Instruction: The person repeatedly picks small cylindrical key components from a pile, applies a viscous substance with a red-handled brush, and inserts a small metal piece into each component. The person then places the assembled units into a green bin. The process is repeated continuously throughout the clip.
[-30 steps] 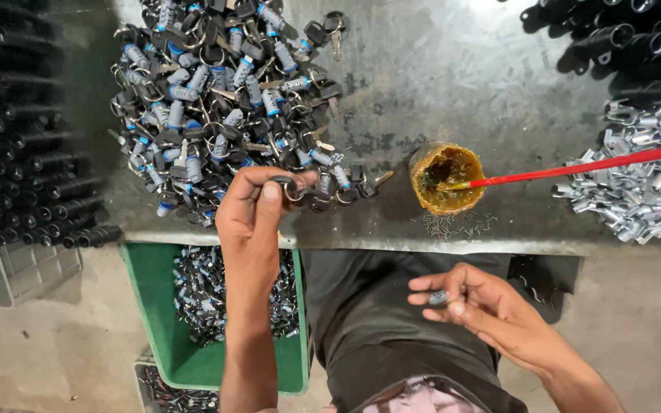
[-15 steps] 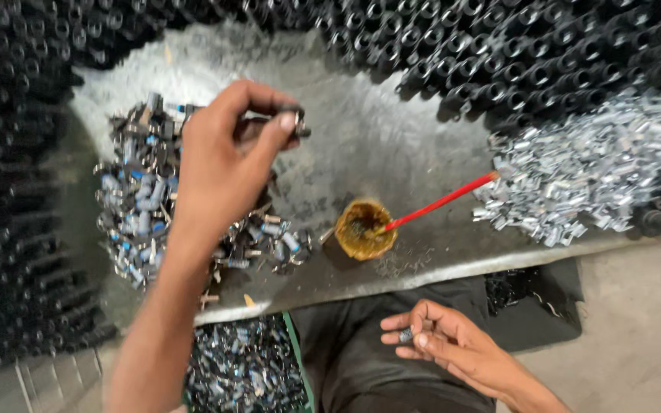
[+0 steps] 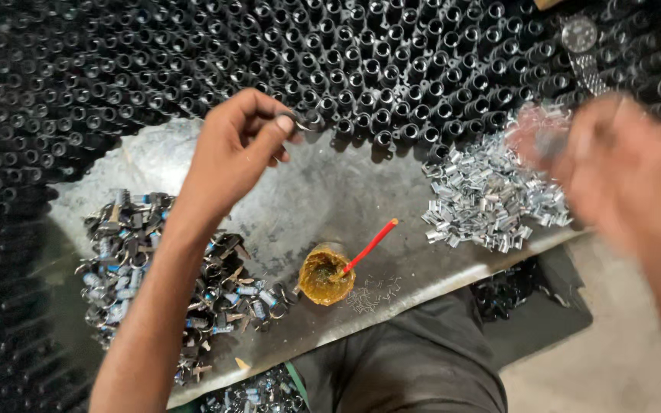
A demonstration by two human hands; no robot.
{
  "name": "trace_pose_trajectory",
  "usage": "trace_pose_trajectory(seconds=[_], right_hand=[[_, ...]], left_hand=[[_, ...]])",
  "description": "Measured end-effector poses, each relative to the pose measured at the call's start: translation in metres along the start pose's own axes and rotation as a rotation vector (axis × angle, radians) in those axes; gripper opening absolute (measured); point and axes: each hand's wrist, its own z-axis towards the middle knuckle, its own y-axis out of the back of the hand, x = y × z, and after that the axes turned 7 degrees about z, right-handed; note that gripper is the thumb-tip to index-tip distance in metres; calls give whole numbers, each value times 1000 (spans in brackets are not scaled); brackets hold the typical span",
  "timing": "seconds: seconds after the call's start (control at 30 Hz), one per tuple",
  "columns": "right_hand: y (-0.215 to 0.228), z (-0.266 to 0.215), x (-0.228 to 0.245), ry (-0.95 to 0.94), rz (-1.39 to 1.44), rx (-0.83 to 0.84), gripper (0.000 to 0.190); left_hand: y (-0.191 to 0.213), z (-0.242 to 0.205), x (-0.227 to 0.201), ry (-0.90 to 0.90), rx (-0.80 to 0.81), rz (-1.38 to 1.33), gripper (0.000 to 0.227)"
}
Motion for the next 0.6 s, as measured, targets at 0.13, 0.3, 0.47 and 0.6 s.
trace_pose_trajectory(seconds=[0.13, 0.3, 0.47, 0.6], right_hand=[[-7, 138, 51, 88, 107, 281, 6], [-83, 276, 20, -166, -282, 266, 3], [-173, 393, -12, 66, -636, 523, 9], [-217, 426, 4, 126, -1059, 444, 8]], left_hand=[[7, -60, -14, -18, -63, 148, 11], [17, -186, -3, -100, -121, -147, 13], [-16, -279, 93, 130, -233, -633, 13], [-44, -333, 174, 202, -243, -732, 13]])
